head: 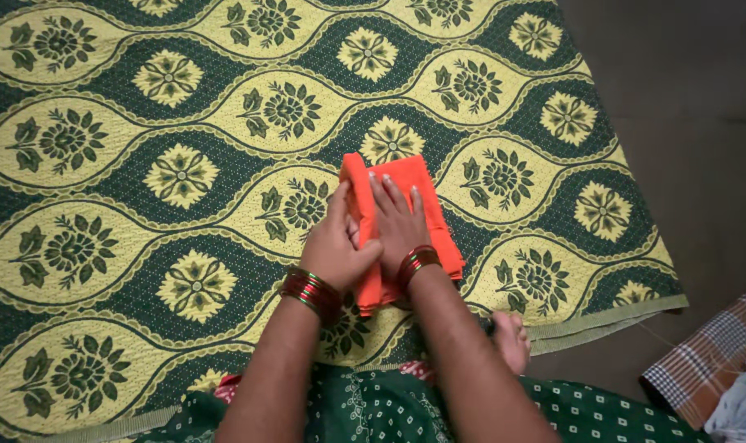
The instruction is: The person folds a bright orange cloth into a compact square on a patterned mat. Then the person picks up a blue and white checkered shirt, unfolds it, and begins folding it on the same mat.
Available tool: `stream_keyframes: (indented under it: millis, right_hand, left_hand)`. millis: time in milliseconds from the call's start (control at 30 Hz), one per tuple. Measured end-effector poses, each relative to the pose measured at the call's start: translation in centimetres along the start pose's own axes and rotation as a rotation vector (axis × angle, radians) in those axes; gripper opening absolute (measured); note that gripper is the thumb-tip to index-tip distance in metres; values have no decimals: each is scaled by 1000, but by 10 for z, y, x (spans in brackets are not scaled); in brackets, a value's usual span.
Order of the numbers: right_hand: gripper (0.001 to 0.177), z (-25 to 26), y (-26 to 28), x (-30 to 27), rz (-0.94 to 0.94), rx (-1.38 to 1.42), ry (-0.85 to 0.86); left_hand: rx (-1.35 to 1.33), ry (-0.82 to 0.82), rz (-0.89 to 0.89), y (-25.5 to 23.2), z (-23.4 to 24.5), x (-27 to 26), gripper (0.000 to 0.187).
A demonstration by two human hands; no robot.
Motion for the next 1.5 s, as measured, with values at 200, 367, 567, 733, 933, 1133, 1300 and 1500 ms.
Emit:
stream_keyframes:
  millis: [200, 367, 567, 733, 933, 1133, 1300, 1500]
  right_hand:
    - [87, 2, 5, 14, -79, -4, 139]
    - [79, 9, 10, 21, -97, -62, 5]
    - [86, -18, -5, 28, -108, -33, 59]
    - [68, -19, -29, 37, -136, 484, -7]
    - [44, 21, -68, 18, -132, 440, -360]
    - [50, 3, -92, 20, -233, 461, -382]
    - [35, -29, -111, 32, -250, 507, -381]
    - [31, -45, -124, 32, -286, 597, -319]
  left_hand:
    - [0, -10, 104, 8, 21, 4, 92]
    - [10, 7, 113, 6, 19, 5, 89]
    - [76, 21, -37, -4, -4, 9, 104]
    - [123, 11, -58, -8, -18, 8, 98]
    - [156, 39, -41, -19, -21, 13, 96]
    - [152, 41, 15, -38, -28, 14, 95]
    - [116, 83, -42, -46, -52, 11, 85]
    - [270, 69, -318, -50, -66, 8, 68]
Point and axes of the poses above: each hand's wrist, its own x-axis towards the middle knuckle, its own z-axis out of the back of the hand, y = z × x, the point moved 7 cm from there along x, towards the middle knuckle, and after that the axes turned 14 degrees about -z, right-handed, at the moved point
